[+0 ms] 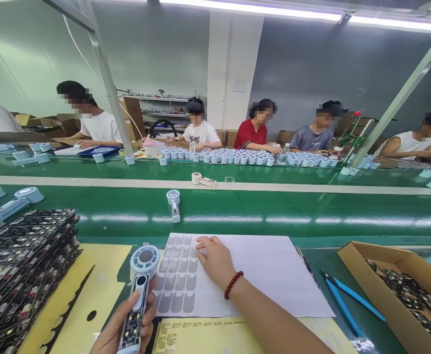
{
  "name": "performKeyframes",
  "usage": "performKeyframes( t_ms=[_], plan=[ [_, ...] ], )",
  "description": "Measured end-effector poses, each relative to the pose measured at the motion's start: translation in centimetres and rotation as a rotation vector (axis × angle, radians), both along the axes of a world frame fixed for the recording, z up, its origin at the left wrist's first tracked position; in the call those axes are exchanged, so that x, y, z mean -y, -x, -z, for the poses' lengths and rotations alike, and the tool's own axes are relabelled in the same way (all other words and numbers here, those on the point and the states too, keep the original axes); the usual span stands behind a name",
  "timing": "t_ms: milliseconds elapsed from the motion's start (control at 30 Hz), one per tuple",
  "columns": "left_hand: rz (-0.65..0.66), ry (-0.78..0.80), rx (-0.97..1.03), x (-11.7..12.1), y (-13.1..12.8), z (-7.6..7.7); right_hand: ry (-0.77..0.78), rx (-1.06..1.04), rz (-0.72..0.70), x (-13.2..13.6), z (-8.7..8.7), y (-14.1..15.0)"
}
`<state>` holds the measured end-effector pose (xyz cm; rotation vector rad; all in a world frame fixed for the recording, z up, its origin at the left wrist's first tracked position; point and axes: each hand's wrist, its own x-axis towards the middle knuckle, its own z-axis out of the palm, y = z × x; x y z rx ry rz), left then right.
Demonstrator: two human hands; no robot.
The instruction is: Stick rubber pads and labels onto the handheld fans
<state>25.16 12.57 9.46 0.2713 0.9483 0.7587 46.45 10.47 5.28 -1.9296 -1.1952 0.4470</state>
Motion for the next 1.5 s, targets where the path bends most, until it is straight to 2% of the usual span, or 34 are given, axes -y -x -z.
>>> performKeyframes(
  t_ms=[133,300,433,533,633,700,800,933,1133,1500],
  plan=[
    [0.010,-0.039,0.091,-0.1,0.1,-0.5,-0.024,-0.094,0.030,0.0,0.0,-0.2],
    [-0.035,0.039,0.101,0.3,-0.3,-1.5,-0.042,-0.196,0.087,-0.4,-0.2,0.0],
    [-0.052,0.082,0.168,0.2,-0.9,-2.0,-0.091,-0.418,0.073,-0.5,-1.6,-0.2],
    [-0.060,0.147,0.197,0.1,-1.3,-2.4,-0.161,-0.576,0.015,1.3,-3.7,0.5],
    [-0.083,0.196,0.209,0.4,-1.8,-3.1,-0.201,-0.700,-0.092,4.5,-5.6,3.2],
    [-0.115,0.201,0.187,1.0,-2.2,-3.6,-0.250,-0.831,-0.162,6.7,-6.3,5.6],
    [-0.156,0.180,0.145,2.0,-2.9,-4.1,-0.296,-0.945,-0.169,8.6,-6.4,8.6],
    [-0.174,0.158,0.124,3.2,-3.4,-4.2,-0.291,-0.915,-0.113,9.0,-6.2,10.2],
    [-0.212,0.109,0.116,3.7,-3.4,-3.9,-0.251,-0.891,-0.103,8.9,-6.5,10.6],
    [-0.215,0.129,0.129,3.9,-2.9,-3.4,-0.230,-0.842,-0.084,9.0,-6.8,10.9]
  ],
)
